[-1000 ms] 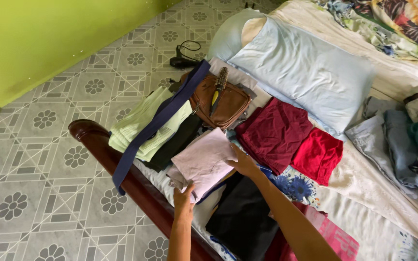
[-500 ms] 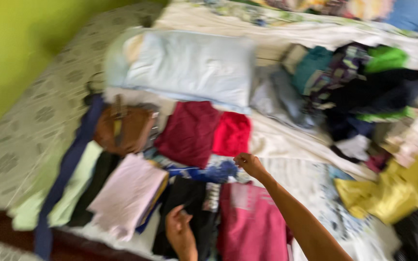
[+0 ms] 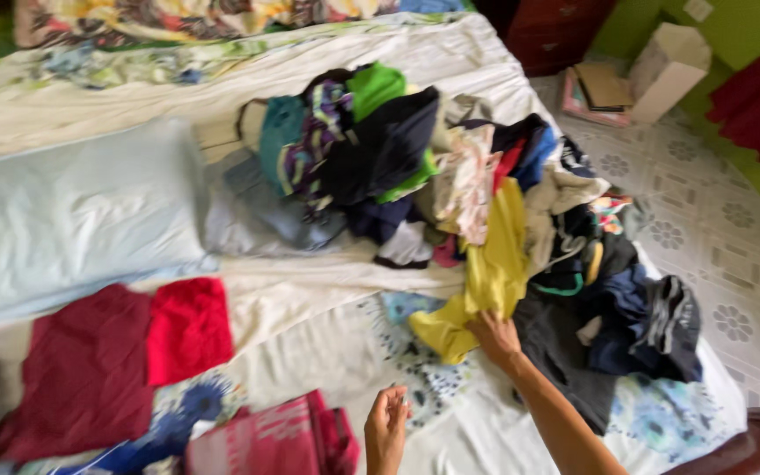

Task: The person picks up several garments from a pile on a bed, smooths them out by hand, and folds them one by one into flat rectangular shapes.

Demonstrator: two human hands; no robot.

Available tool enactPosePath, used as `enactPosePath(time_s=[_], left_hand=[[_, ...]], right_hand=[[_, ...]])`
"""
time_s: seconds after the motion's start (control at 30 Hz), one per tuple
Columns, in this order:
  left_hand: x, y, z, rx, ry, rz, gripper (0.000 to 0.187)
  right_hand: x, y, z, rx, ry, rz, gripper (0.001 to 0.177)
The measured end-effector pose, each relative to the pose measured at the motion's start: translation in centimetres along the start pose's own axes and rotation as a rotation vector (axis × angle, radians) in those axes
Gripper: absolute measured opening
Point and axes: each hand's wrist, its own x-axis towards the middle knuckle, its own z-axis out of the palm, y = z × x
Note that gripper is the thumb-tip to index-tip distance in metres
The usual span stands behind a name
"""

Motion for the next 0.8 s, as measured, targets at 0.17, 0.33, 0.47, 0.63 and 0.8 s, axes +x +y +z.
enactPosePath(time_s=[0.17,0.33,0.47,0.63,0.8], left_hand=[[2.9,0.3,7.8,0.503,0.076,0.030,0.070],[6.7,14.3,14.3,0.097,0.119,0.371,0.099],[7.0,26.5,18.2,-0.198,-0.094,0.223,0.085],[6.0,38.4,20.7,-0.318,-0.248,0.379,0.080],[5.8,46.3,21.2,-0.212,-0.362,0.437,0.050]], right_hand=[[0.0,1.7,-6.2,0.476,0.103,-0.174,0.045],[-0.3,4.3,-19.7,1.025,-0.060,-0.177,0.046],[0.5,7.5,-26.7,1.376,-0.121,-0.210,0.041],[2.6,10.5,-32.2,1.660,-0.123,-0.133,0.054],[2.3,10.6,-38.8,1.710,-0.084,-0.249,0.037]])
